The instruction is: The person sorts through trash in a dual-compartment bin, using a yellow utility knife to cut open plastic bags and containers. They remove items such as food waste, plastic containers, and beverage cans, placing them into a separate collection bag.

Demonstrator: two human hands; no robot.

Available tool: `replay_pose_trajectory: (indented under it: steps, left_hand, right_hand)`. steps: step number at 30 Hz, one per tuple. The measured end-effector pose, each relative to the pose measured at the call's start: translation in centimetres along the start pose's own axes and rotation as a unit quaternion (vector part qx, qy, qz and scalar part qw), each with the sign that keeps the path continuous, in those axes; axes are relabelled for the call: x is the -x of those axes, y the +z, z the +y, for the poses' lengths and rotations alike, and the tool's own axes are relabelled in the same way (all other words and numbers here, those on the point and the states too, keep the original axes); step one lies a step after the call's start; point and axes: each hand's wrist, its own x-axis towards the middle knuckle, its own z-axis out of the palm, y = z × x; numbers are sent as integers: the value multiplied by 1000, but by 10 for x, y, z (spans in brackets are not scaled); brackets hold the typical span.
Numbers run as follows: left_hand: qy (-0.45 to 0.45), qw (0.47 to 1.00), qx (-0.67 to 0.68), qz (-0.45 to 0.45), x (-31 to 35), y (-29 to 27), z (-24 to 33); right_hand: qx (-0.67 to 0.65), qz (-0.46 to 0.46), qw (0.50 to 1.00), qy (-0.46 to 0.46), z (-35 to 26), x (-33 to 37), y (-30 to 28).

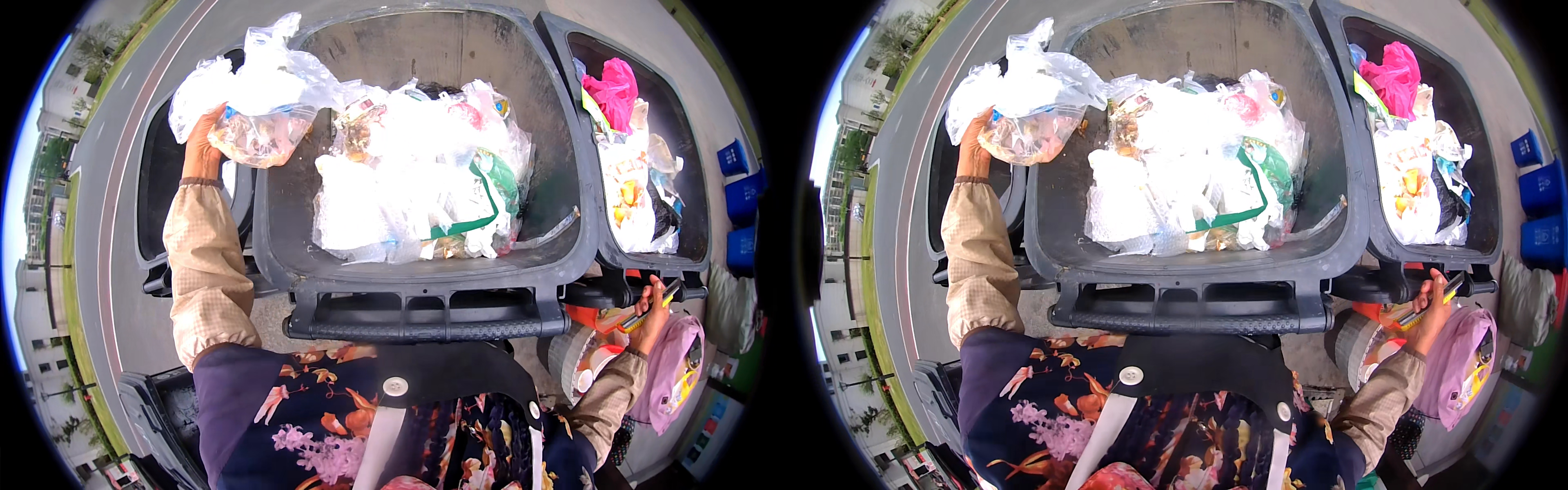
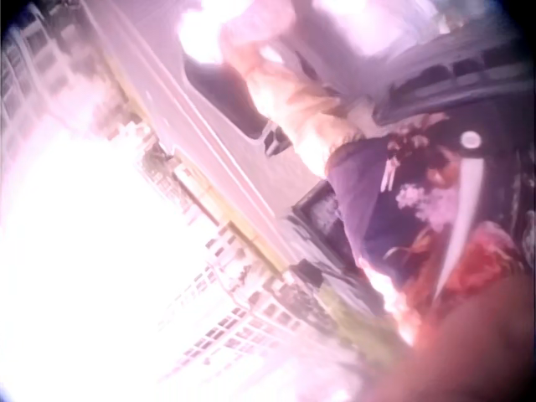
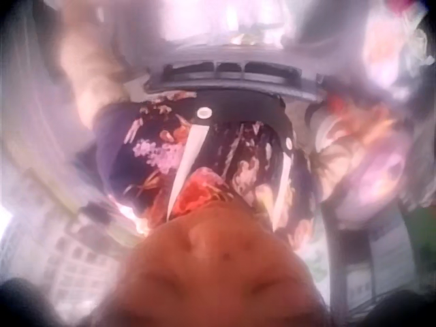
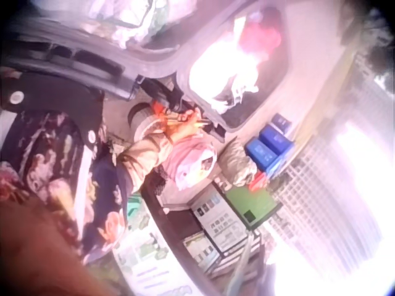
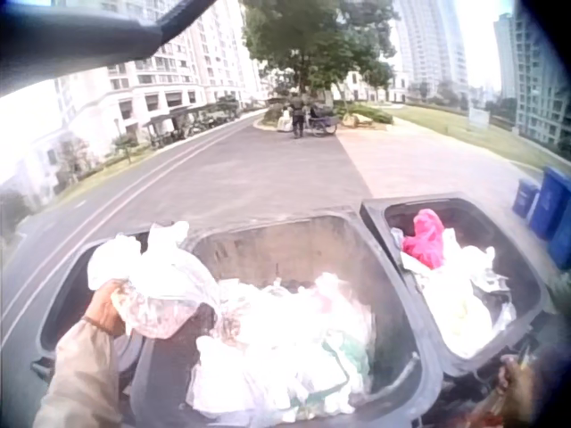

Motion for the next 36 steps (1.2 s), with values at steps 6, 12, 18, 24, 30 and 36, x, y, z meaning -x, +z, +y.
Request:
replay_pose_trajectory:
  steps: [6, 12, 18, 24, 30, 36]
  left_hand:
    - [155, 982, -55, 96, 4, -117, 89]
    - [-138, 380, -904, 138, 29, -155, 53]
    - [256, 621, -729, -132, 15, 79, -26]
    - [-76, 233, -861, -445, 21, 118, -213]
    - [119, 292, -880, -356, -19, 147, -258]
    - [16, 347, -815, -464, -82, 109, -316]
  right_hand:
    - [0, 14, 1000, 2, 2, 2, -11]
    - [28, 14, 1000, 6, 3, -4, 0]
    - [105, 34, 994, -22, 5, -1, 2]
    - [135, 64, 988, -37, 8, -3, 7]
    - [185, 115, 975, -43, 3, 9, 17]
    - [224, 99, 969, -33, -1, 5, 18]
